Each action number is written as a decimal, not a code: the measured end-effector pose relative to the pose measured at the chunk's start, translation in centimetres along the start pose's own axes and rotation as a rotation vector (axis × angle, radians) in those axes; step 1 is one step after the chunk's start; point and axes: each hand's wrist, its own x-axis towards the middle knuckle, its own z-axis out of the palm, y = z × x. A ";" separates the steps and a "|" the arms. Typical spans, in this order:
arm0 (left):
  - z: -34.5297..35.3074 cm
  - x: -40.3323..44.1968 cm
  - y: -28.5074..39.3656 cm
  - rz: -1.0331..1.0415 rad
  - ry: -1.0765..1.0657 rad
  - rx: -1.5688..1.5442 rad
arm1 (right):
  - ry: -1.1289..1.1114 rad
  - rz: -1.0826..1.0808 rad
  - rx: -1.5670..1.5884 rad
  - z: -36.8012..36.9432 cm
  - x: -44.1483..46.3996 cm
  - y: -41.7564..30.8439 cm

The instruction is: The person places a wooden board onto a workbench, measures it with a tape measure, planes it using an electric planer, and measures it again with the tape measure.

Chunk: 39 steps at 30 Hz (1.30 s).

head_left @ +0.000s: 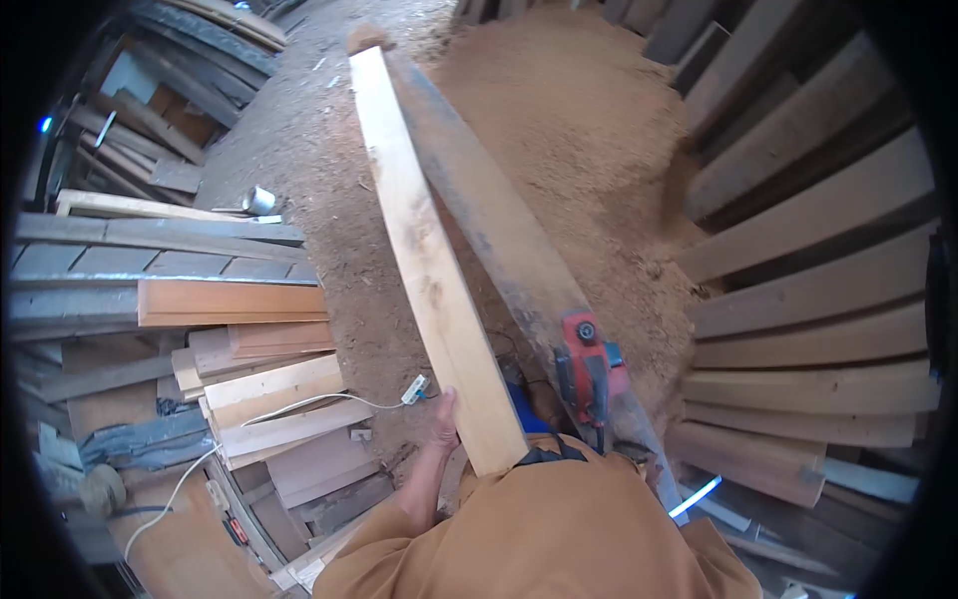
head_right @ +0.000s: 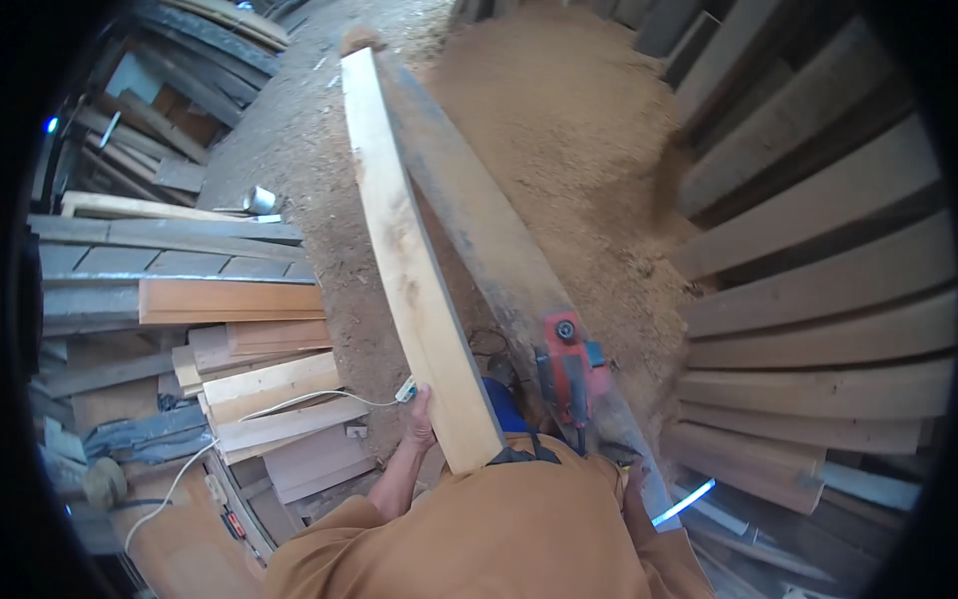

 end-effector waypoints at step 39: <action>-0.3 28.0 28.4 0.376 0.328 0.423 | 0.562 -1.038 -0.171 -22.7 -7.4 -65.3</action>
